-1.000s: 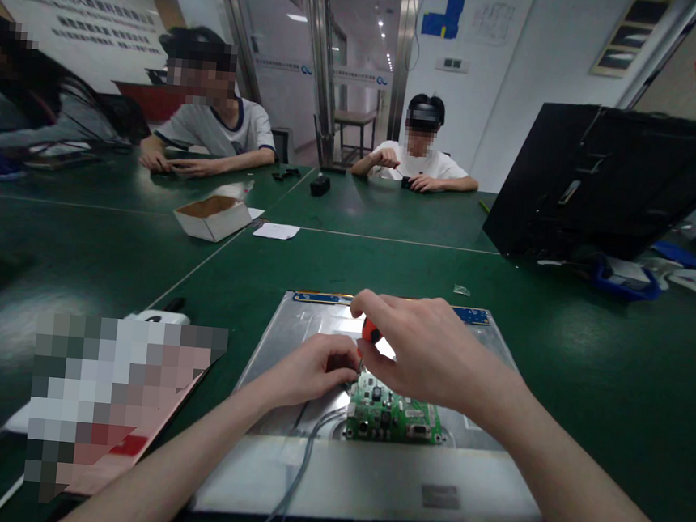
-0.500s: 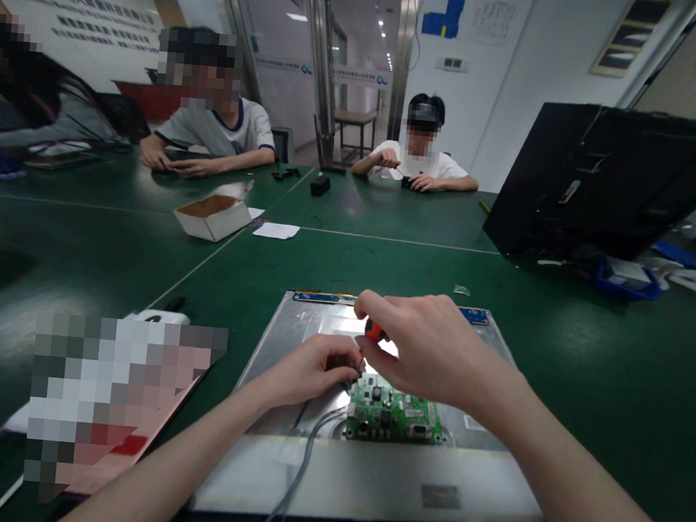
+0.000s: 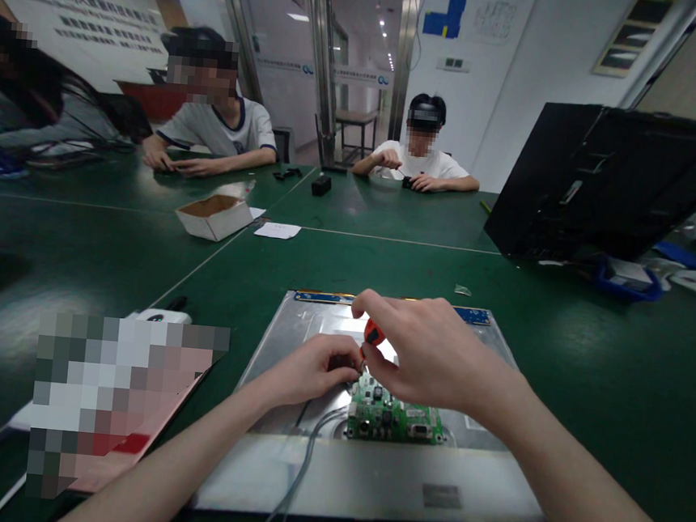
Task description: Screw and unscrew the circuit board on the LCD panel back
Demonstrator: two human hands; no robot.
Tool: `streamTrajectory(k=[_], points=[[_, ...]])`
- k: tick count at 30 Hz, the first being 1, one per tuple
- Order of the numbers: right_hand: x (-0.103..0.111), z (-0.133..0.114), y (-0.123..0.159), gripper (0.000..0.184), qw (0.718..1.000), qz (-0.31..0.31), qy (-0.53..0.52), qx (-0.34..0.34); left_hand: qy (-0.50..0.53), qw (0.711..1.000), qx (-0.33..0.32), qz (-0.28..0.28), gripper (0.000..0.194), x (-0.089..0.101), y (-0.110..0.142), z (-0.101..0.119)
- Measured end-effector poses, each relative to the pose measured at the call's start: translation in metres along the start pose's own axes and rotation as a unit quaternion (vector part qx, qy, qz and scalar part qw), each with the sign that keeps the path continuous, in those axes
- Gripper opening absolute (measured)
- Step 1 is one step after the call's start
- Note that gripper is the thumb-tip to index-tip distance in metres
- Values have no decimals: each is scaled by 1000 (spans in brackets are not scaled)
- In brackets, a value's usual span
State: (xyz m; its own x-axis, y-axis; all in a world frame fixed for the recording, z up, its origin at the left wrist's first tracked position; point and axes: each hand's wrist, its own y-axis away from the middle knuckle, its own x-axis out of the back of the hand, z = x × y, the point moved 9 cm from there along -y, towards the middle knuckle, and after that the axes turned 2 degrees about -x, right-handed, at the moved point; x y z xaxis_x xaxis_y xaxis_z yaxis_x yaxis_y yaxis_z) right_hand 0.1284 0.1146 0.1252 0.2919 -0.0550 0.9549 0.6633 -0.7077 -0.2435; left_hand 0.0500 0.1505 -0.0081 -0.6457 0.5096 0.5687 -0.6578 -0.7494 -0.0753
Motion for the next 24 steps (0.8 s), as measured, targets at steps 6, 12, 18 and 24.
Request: streamTrajectory(k=[6, 12, 18, 24], points=[[1, 2, -1, 12, 1000, 11, 14, 5, 4, 1000, -10, -2, 3, 0, 1, -2], [1, 2, -1, 15, 1000, 16, 10, -1, 2, 1000, 9, -12, 5, -3, 1, -7], [2, 2, 0, 17, 1000, 19, 1, 1, 24, 1000, -6, -7, 4, -2, 1, -3], [2, 2, -1, 14, 1000, 17, 16, -6, 35, 999, 6, -4, 4, -2, 0, -5]])
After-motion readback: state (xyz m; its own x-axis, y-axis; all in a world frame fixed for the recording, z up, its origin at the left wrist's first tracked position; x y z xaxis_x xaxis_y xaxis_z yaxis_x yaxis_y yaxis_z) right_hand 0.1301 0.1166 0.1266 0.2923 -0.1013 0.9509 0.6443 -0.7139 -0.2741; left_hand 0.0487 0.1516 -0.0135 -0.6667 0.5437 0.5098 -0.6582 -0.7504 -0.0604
